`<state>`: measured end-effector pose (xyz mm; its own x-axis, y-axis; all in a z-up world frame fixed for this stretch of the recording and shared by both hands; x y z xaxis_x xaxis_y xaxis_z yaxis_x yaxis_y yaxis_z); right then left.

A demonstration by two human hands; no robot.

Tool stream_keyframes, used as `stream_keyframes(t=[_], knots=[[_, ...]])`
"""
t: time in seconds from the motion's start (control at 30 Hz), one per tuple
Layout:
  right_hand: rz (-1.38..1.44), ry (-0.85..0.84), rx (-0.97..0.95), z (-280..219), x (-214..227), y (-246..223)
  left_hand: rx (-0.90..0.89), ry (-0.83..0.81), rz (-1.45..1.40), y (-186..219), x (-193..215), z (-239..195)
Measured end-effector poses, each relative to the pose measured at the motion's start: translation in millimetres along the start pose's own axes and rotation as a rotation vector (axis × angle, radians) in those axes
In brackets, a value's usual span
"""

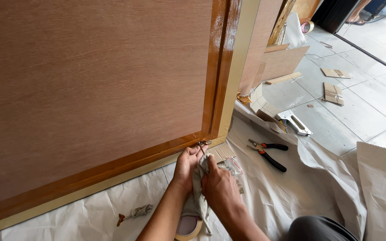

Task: The person attaches a metal bracket to the bottom corner of a wooden furniture panel using a screwdriver and screws. They position the bracket, drive screws into the wood, and then wipe the area with a cloth.

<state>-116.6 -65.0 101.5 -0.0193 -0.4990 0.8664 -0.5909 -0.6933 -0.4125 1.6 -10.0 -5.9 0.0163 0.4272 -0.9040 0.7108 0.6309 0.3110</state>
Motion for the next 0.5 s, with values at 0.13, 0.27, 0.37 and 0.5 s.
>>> stream_keyframes(t=[0.13,0.27,0.37,0.5], knots=[[0.11,0.032,-0.092,9,-16,-4,-0.046,0.047,-0.038,0,6,4],[1.134,-0.081,-0.648,31,-40,2,0.002,-0.009,-0.018,1,10,4],[1.746,-0.215,-0.848,34,-50,3,-0.015,-0.008,-0.015,2,6,-4],[1.946,-0.519,-0.704,50,-57,24,-0.03,-0.069,0.036,3,2,-3]])
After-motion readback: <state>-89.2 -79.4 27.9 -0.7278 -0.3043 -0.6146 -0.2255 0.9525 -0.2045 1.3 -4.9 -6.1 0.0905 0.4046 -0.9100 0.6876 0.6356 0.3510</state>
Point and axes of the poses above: each hand's wrist, its own z-axis towards the middle knuckle, its own x-axis out of the back of the hand, y = z × x, the point moved 1 cm from there along z, towards the middle knuckle, and after that the axes turned 7 degrees about -x, right-handed, at the moved point
